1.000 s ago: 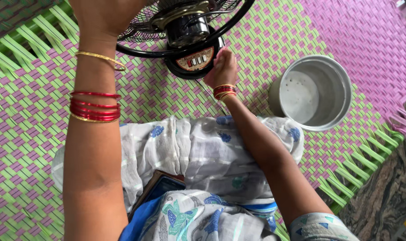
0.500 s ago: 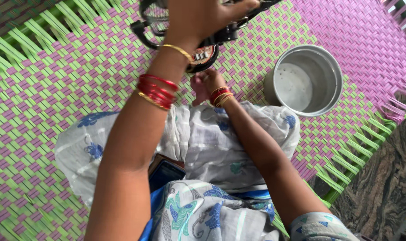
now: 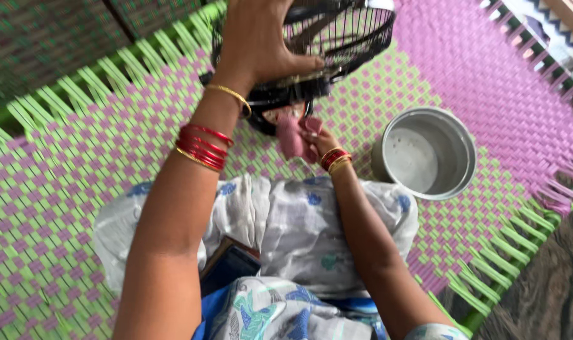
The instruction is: The person sits on a woven mat and cleans a black table fan using a pink sponge and a metal bucket of water. They wipe the fan's cage, base, and control panel, repeatedly dipping the sponge into the bucket to rinse it.
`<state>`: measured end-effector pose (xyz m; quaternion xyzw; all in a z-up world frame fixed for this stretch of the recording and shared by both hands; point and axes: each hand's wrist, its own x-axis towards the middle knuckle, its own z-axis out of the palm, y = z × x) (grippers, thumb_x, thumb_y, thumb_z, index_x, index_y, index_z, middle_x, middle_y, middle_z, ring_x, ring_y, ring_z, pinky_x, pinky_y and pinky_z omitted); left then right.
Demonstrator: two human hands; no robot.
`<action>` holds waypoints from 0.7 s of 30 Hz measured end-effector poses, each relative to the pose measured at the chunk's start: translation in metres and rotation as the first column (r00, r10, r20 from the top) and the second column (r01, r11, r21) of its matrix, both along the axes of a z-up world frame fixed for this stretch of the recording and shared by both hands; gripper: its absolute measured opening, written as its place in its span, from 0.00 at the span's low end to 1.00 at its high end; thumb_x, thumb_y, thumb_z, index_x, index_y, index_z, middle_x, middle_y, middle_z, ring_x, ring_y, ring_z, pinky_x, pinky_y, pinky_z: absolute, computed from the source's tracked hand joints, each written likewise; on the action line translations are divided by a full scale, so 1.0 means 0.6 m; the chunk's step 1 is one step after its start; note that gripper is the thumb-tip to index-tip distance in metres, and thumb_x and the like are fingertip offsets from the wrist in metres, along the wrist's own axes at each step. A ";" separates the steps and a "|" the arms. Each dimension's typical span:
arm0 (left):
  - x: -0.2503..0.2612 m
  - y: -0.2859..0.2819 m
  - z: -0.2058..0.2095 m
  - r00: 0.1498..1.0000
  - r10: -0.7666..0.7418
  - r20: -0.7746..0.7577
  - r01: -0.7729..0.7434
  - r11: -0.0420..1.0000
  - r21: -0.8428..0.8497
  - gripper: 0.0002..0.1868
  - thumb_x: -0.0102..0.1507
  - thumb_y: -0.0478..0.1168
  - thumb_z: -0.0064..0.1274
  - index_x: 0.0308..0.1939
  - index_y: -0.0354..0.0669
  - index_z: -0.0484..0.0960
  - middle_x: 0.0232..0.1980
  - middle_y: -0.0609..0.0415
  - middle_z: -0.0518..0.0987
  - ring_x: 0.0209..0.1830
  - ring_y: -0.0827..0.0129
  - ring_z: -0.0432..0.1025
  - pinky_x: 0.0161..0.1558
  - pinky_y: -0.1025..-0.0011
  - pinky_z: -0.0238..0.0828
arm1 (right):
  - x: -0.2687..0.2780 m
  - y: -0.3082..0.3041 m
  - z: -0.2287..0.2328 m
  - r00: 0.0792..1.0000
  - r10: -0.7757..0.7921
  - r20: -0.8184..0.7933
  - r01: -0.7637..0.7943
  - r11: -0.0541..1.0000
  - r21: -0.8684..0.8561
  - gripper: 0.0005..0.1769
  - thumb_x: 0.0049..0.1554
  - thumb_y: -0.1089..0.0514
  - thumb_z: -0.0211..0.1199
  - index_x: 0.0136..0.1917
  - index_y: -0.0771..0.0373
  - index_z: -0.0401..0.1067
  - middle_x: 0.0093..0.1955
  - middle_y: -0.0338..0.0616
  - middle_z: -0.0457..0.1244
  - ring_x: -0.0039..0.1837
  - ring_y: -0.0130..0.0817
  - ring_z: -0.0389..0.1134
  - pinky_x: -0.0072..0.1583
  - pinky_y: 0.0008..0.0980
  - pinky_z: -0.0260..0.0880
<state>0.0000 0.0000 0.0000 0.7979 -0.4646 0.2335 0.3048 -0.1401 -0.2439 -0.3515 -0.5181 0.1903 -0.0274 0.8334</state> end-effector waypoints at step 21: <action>-0.046 0.006 0.033 0.990 -0.130 -0.049 0.132 0.991 0.034 0.67 0.38 0.64 0.78 0.77 0.56 0.59 0.70 0.46 0.69 0.69 0.49 0.64 0.68 0.47 0.56 | -0.079 0.040 0.384 0.519 -0.497 0.695 0.839 0.449 -0.306 0.15 0.70 0.60 0.60 0.69 0.63 0.70 0.64 0.56 0.66 0.63 0.41 0.70 0.65 0.40 0.76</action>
